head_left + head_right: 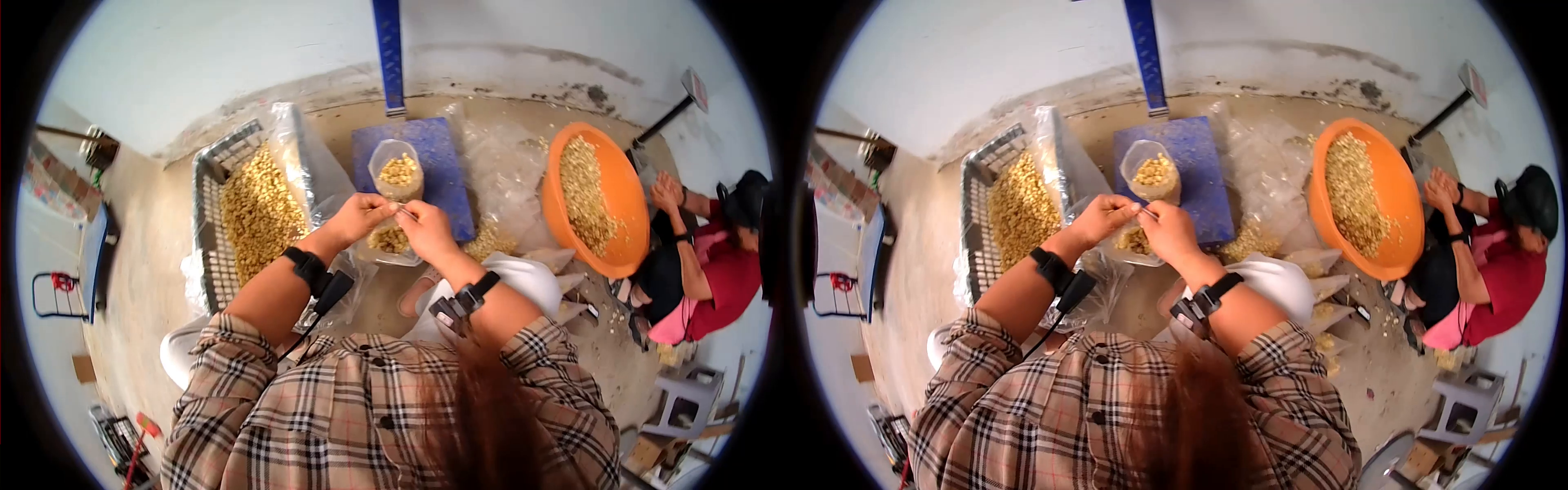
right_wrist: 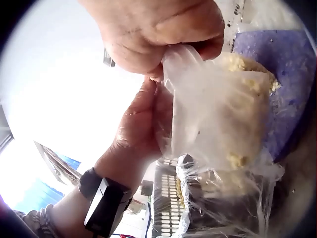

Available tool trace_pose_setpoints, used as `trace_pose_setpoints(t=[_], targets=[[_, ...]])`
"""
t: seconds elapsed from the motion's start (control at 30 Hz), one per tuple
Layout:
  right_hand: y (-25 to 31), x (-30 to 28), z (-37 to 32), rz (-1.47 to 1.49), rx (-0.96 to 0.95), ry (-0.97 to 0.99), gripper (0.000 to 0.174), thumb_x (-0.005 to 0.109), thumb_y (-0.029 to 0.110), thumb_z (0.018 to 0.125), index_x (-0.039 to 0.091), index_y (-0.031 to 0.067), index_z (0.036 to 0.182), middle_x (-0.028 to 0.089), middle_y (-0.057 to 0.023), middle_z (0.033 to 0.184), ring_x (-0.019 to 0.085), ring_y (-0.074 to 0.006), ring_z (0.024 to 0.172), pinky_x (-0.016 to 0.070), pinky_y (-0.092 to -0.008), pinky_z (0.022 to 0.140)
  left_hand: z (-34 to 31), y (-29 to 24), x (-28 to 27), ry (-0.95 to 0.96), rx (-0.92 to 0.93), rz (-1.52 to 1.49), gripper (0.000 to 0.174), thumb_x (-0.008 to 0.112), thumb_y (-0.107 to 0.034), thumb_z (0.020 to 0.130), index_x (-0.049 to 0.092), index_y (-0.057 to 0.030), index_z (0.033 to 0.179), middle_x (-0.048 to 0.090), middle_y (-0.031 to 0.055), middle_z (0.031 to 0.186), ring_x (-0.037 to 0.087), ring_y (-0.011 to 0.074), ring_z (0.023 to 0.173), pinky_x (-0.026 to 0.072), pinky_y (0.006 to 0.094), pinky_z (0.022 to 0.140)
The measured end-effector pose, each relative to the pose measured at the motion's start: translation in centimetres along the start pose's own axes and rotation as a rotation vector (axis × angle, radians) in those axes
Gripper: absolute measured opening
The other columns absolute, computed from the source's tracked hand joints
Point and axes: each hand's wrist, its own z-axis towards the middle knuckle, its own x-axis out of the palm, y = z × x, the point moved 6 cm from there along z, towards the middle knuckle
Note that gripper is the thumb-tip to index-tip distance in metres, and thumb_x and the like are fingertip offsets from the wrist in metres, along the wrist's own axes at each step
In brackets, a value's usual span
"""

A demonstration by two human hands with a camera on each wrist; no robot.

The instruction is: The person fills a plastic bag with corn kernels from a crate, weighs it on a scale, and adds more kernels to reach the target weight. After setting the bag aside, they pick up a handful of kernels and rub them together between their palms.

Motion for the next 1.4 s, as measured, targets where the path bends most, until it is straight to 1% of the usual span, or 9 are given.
trace_pose_setpoints(t=[0.17, 0.3, 0.33, 0.5, 0.6, 0.63, 0.77, 1.27, 1.4], targets=[[-1.6, -0.5, 0.1, 0.065, 0.013, -0.122, 0.019, 0.056, 0.021, 0.077, 0.058, 0.0024, 0.075, 0.059, -0.0160, 0.070, 0.058, -0.0325, 0.068, 0.0442, -0.0377, 0.060, -1.2, -0.5, 0.4, -0.326, 0.402, 0.305, 0.032, 0.071, -0.025, 0.069, 0.062, -0.0028, 0.090, 0.061, 0.0068, 0.077, 0.057, 0.0178, 0.072, 0.0451, 0.0290, 0.070], [-2.1, -1.4, 0.3, 0.136, 0.021, -0.211, 0.020, 0.056, 0.020, 0.077, 0.058, 0.0004, 0.072, 0.059, -0.0159, 0.067, 0.058, -0.0298, 0.064, 0.0439, -0.0367, 0.059, -2.1, 2.1, 0.0, -0.160, -0.185, 0.721, 0.029, 0.066, -0.022, 0.062, 0.061, -0.0027, 0.084, 0.061, 0.0093, 0.071, 0.059, 0.0186, 0.065, 0.0474, 0.0308, 0.063], [-2.4, -1.5, 0.3, 0.131, 0.020, -0.223, 0.018, 0.057, 0.016, 0.077, 0.059, -0.0020, 0.074, 0.059, -0.0091, 0.063, 0.053, -0.0127, 0.058, 0.0427, -0.0294, 0.056, -1.8, 3.3, -0.3, -0.163, -0.237, 0.560, 0.027, 0.066, -0.021, 0.063, 0.061, -0.0023, 0.082, 0.061, 0.0088, 0.069, 0.059, 0.0174, 0.062, 0.0472, 0.0301, 0.059], [-4.3, -1.1, 0.5, 0.189, 0.106, -0.252, 0.019, 0.057, 0.017, 0.079, 0.058, -0.0017, 0.075, 0.056, -0.0039, 0.062, 0.047, -0.0091, 0.058, 0.0401, -0.0272, 0.056, -2.4, 5.7, 0.3, -0.379, -0.317, -0.268, 0.011, 0.056, -0.008, 0.075, 0.055, -0.0041, 0.085, 0.058, 0.0051, 0.070, 0.057, 0.0139, 0.057, 0.0457, 0.0258, 0.049], [-4.2, -1.0, 0.4, 0.133, 0.106, -0.238, 0.020, 0.057, 0.017, 0.080, 0.058, -0.0019, 0.075, 0.056, -0.0028, 0.062, 0.046, -0.0088, 0.058, 0.0396, -0.0273, 0.055, -2.2, 5.1, 0.8, -0.410, -0.301, -0.541, 0.009, 0.054, -0.006, 0.077, 0.054, -0.0050, 0.086, 0.056, 0.0046, 0.070, 0.054, 0.0131, 0.057, 0.0434, 0.0248, 0.049], [-3.8, -1.1, 0.3, 0.119, 0.115, -0.240, 0.021, 0.058, 0.020, 0.077, 0.058, -0.0008, 0.075, 0.060, -0.0145, 0.067, 0.059, -0.0267, 0.063, 0.0444, -0.0349, 0.060, -2.2, 5.2, 1.0, -0.412, -0.302, -0.634, 0.008, 0.054, -0.006, 0.077, 0.054, -0.0051, 0.085, 0.055, 0.0043, 0.068, 0.052, 0.0125, 0.056, 0.0421, 0.0243, 0.048], [-3.8, -0.1, 0.3, 0.172, 0.057, -0.177, 0.021, 0.058, 0.020, 0.076, 0.058, -0.0009, 0.075, 0.060, -0.0139, 0.067, 0.058, -0.0265, 0.063, 0.0438, -0.0350, 0.059, -1.9, 5.2, 0.7, -0.419, -0.254, -0.777, 0.010, 0.057, -0.013, 0.078, 0.053, -0.0061, 0.083, 0.046, 0.0004, 0.058, 0.040, 0.0097, 0.045, 0.0303, 0.0232, 0.040], [-4.4, -0.2, -0.1, 0.117, 0.103, -0.204, 0.021, 0.059, 0.020, 0.077, 0.059, -0.0011, 0.072, 0.059, -0.0124, 0.062, 0.055, -0.0213, 0.055, 0.0424, -0.0333, 0.055, -1.1, 5.7, -0.1, -0.619, 0.016, -0.237, 0.031, 0.053, -0.033, 0.086, 0.058, -0.0039, 0.075, 0.050, -0.0012, 0.059, 0.040, 0.0069, 0.048, 0.0323, 0.0222, 0.044], [-5.5, 0.4, -0.3, 0.278, 0.181, -0.189, 0.021, 0.059, 0.018, 0.077, 0.059, -0.0032, 0.072, 0.058, -0.0099, 0.060, 0.051, -0.0144, 0.055, 0.0415, -0.0314, 0.055, -0.9, 5.4, -0.6, -0.346, -0.218, -0.016, 0.038, 0.050, -0.037, 0.086, 0.060, -0.0023, 0.075, 0.054, 0.0041, 0.058, 0.050, 0.0134, 0.052, 0.0402, 0.0274, 0.050]])
